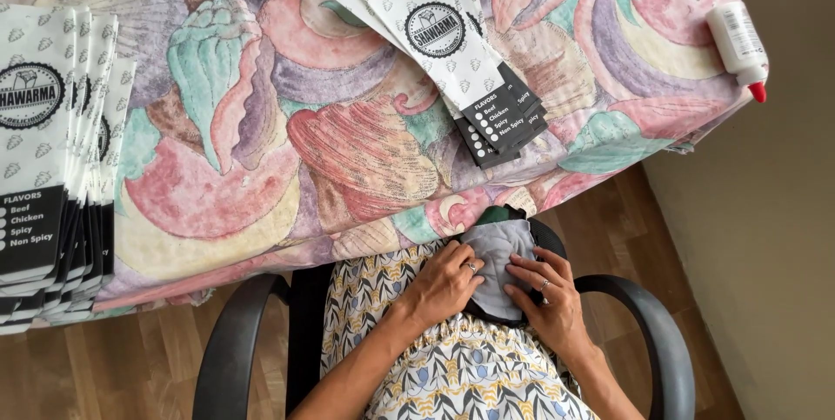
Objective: The person organizes paper shawarma packaging labels on a table by hand, aligning them in rows, stacking them into a pile, and then folding the stack.
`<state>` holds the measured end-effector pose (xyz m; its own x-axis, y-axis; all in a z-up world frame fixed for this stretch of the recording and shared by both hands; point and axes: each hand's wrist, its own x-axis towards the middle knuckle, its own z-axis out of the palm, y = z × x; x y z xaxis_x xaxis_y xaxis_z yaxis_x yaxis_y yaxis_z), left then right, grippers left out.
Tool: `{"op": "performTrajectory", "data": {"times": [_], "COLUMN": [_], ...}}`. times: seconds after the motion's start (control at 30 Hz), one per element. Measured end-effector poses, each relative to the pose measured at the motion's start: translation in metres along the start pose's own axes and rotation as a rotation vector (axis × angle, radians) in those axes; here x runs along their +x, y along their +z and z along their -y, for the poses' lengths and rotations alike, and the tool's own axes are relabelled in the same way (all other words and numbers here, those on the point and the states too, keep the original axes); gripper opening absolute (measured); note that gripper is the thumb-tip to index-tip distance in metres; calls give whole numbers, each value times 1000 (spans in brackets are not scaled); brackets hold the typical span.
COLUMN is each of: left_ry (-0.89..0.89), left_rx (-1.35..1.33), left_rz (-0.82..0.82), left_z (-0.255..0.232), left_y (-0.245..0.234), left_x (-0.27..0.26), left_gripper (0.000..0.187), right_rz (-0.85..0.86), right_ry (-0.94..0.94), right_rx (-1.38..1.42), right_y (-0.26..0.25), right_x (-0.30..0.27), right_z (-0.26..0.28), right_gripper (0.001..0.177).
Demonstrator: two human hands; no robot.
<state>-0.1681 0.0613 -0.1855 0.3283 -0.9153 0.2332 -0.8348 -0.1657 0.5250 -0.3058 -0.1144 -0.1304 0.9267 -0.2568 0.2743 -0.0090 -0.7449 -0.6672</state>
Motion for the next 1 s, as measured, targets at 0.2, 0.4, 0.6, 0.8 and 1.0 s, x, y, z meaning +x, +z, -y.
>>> {"op": "performTrajectory", "data": {"times": [0.2, 0.4, 0.6, 0.8, 1.0], "left_ry": [18, -44, -177, -197, -89], "left_rx": [-1, 42, -112, -156, -100], "left_rz": [-3, 24, 26, 279, -310], "left_z": [-4, 3, 3, -8, -17], "left_y": [10, 14, 13, -14, -43], "left_x": [1, -4, 8, 7, 32], "left_gripper": [12, 27, 40, 56, 18], "right_rz": [-93, -42, 20, 423, -222], "right_ry": [-114, -40, 319, 447, 29], "right_rx": [-102, -117, 3, -178, -210], "right_y": [7, 13, 10, -34, -83], "right_x": [-12, -9, -16, 30, 133], "right_z": [-7, -18, -30, -13, 32], "right_gripper": [23, 14, 29, 6, 18]}}
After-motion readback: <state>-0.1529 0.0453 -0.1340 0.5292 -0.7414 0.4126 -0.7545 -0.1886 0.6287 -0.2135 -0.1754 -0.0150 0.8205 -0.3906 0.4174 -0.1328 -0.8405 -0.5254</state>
